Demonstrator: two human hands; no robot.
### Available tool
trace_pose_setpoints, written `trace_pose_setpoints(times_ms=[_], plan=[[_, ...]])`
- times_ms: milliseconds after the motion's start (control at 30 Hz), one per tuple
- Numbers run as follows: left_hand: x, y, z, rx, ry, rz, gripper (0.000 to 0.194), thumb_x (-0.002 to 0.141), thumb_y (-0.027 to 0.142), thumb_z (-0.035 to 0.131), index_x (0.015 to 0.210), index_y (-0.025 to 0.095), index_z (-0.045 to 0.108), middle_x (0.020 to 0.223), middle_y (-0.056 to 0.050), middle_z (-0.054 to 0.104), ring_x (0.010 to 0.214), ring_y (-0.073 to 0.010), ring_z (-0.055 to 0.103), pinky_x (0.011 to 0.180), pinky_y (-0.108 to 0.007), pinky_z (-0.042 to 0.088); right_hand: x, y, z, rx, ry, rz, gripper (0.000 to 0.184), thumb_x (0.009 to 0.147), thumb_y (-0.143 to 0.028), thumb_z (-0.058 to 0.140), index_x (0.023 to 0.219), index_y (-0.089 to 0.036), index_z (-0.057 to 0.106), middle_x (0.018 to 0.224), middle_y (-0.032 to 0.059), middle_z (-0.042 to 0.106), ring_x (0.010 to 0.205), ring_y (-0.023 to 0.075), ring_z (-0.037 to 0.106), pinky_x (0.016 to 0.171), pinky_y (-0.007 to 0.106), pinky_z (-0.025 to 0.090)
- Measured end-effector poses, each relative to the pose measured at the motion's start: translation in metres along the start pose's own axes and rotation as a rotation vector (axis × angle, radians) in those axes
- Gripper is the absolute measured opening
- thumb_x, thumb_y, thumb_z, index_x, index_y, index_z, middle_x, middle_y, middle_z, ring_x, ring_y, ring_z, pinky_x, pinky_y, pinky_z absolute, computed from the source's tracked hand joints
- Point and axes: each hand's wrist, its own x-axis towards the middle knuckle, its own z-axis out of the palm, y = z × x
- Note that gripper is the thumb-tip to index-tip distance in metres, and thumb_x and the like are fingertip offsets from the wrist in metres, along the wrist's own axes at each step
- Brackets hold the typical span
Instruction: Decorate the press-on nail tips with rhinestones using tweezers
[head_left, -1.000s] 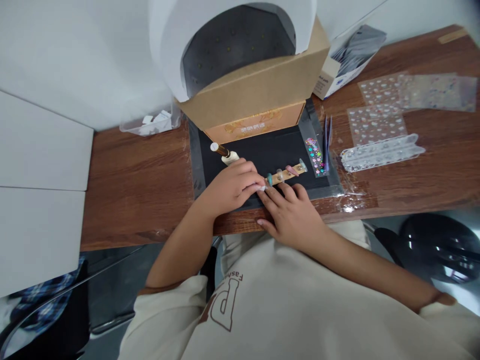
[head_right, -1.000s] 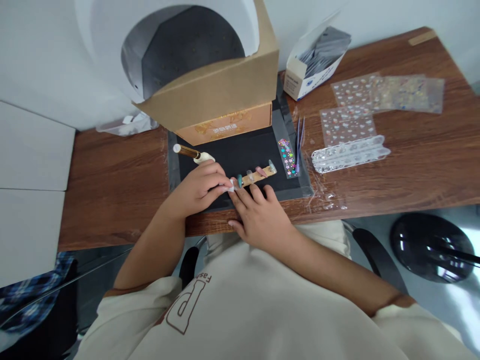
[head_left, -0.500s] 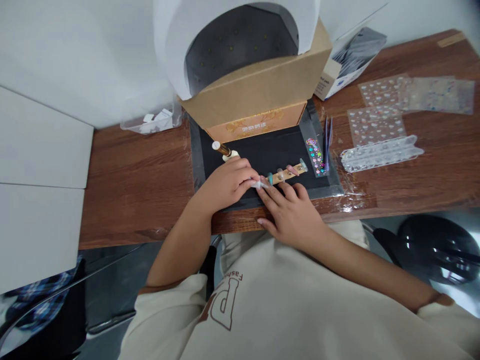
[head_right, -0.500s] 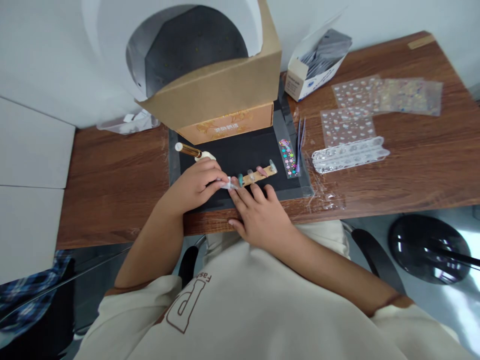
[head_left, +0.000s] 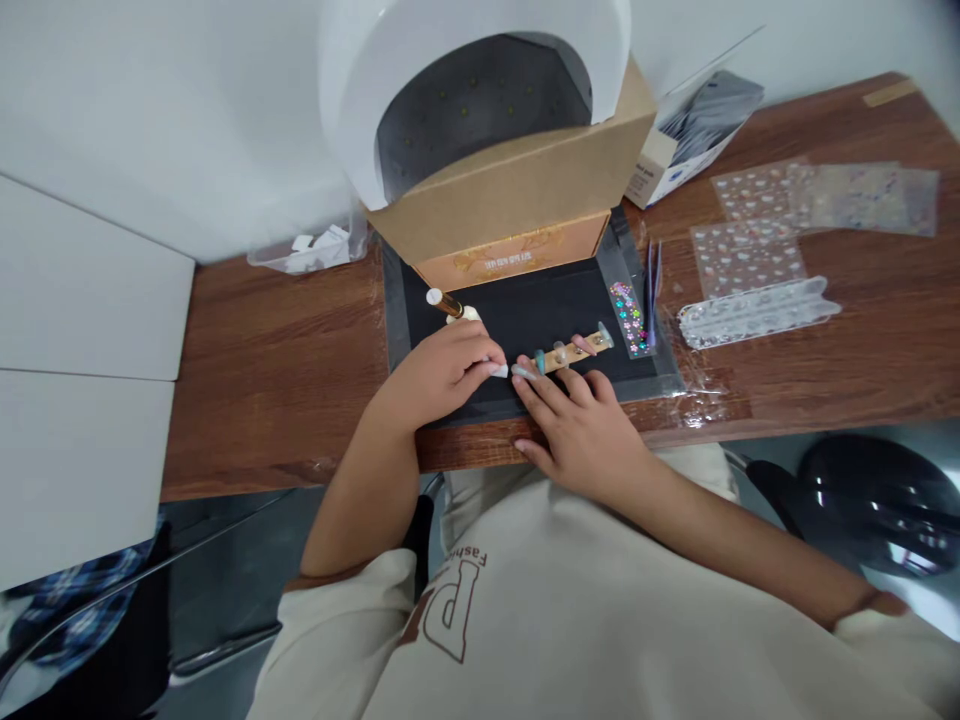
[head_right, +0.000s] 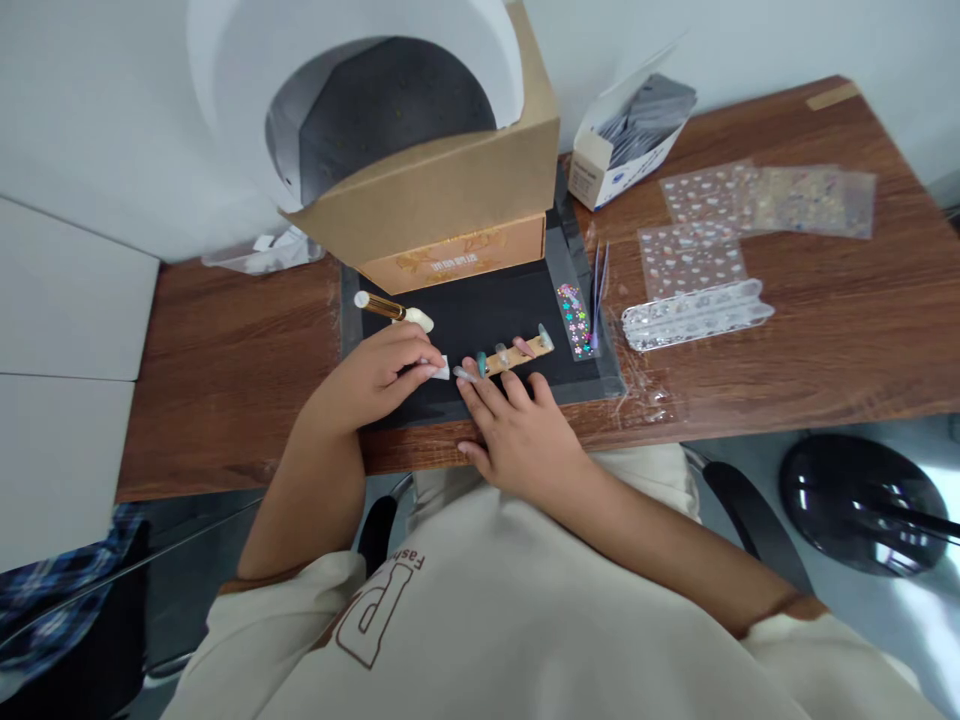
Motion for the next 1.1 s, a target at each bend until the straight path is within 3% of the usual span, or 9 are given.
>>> trace_pose_setpoints(times_ms=[167, 333, 467, 800, 1100], plan=[[-0.01, 0.004, -0.012, -0.349, 0.094, 0.145, 0.01, 0.095, 0.02, 0.06, 0.091, 0.017, 0.069, 0.081, -0.003, 0.061, 0.075, -0.0132, 0.057, 0.071, -0.027, 0.045, 0.0, 0.001, 0.0, 0.004, -0.01, 0.0, 0.068, 0.099, -0.053, 0.041, 0.153, -0.012, 0.039, 0.164, 0.0084, 0.036, 0.124, 0.036, 0.042, 0.097, 0.052, 0.032], [-0.016, -0.007, -0.01, -0.727, 0.471, 0.323, 0.01, 0.087, 0.023, 0.07, 0.095, 0.019, 0.07, 0.07, -0.001, 0.057, 0.065, -0.0127, 0.052, 0.06, -0.026, 0.041, 0.0, 0.001, 0.001, 0.01, -0.014, 0.002, 0.068, 0.098, -0.052, 0.042, 0.154, -0.013, 0.038, 0.165, 0.008, 0.035, 0.126, 0.0364, 0.041, 0.097, 0.051, 0.032], [-0.014, -0.012, -0.01, -0.783, 0.666, 0.347, 0.014, 0.086, 0.03, 0.072, 0.097, 0.022, 0.067, 0.064, 0.002, 0.051, 0.061, -0.0127, 0.051, 0.059, -0.025, 0.042, 0.0, 0.001, 0.002, 0.008, -0.016, 0.003, 0.068, 0.098, -0.052, 0.042, 0.154, -0.013, 0.038, 0.165, 0.0082, 0.033, 0.128, 0.0368, 0.041, 0.097, 0.052, 0.033], [-0.007, -0.016, -0.014, -0.808, 0.963, 0.304, 0.023, 0.077, 0.031, 0.081, 0.094, 0.025, 0.066, 0.064, 0.004, 0.054, 0.058, -0.0111, 0.05, 0.055, -0.022, 0.045, -0.001, 0.001, 0.003, 0.001, -0.003, 0.005, 0.067, 0.099, -0.053, 0.041, 0.154, -0.015, 0.039, 0.166, 0.0068, 0.032, 0.127, 0.0362, 0.042, 0.098, 0.05, 0.033], [-0.006, -0.03, -0.012, -0.853, 1.048, 0.24, 0.03, 0.076, 0.036, 0.084, 0.097, 0.028, 0.065, 0.066, 0.006, 0.052, 0.053, -0.0081, 0.048, 0.049, -0.019, 0.04, -0.006, -0.001, 0.006, -0.004, 0.058, 0.001, 0.067, 0.097, -0.049, 0.046, 0.152, -0.012, 0.041, 0.162, 0.0103, 0.039, 0.13, 0.037, 0.04, 0.101, 0.05, 0.034]])
